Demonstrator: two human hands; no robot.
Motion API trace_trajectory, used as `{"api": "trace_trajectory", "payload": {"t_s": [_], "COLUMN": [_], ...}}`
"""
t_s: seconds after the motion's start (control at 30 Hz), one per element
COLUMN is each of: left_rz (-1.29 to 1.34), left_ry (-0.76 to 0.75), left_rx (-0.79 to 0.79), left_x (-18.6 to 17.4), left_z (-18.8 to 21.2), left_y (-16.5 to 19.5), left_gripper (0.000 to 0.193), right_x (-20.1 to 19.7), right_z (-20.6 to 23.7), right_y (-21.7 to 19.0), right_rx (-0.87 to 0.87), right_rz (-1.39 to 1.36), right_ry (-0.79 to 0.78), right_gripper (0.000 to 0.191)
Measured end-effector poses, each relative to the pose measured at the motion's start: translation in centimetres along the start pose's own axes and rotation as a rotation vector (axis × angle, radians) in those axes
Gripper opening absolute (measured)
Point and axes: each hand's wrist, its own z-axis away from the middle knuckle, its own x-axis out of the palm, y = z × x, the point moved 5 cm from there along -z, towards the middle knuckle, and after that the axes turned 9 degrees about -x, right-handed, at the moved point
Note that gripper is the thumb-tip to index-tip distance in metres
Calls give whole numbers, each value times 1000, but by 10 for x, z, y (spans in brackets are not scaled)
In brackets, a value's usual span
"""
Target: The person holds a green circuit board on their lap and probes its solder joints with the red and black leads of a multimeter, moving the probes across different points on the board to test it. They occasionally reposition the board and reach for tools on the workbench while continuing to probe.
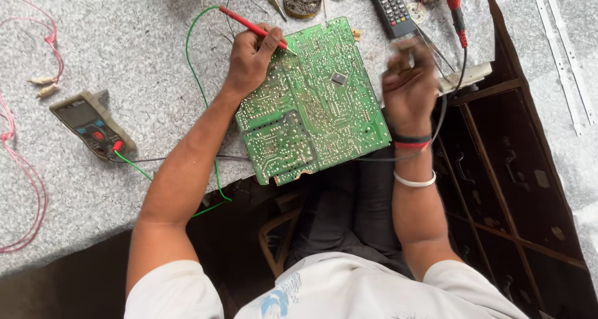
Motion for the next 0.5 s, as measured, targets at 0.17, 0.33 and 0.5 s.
{"api": "trace_trajectory", "payload": {"t_s": [0.17, 0.33, 0.5], "left_rz": [3, -12, -81], "left_ry": [-1, -15, 23], "left_rx": [-3, 21, 83], "left_x": [1, -2, -1], "left_z": [-2, 1, 2], "left_y": [1, 0, 4], "left_gripper": [39, 41, 42], "right_x": [-21, -22, -19], "right_z": [-11, -5, -4], "right_y": [-17, -20, -14], "right_rx": [29, -35, -29], "right_rz": [-467, -513, -439], "right_ry": [-21, -92, -66], "right_gripper": [35, 28, 29]}}
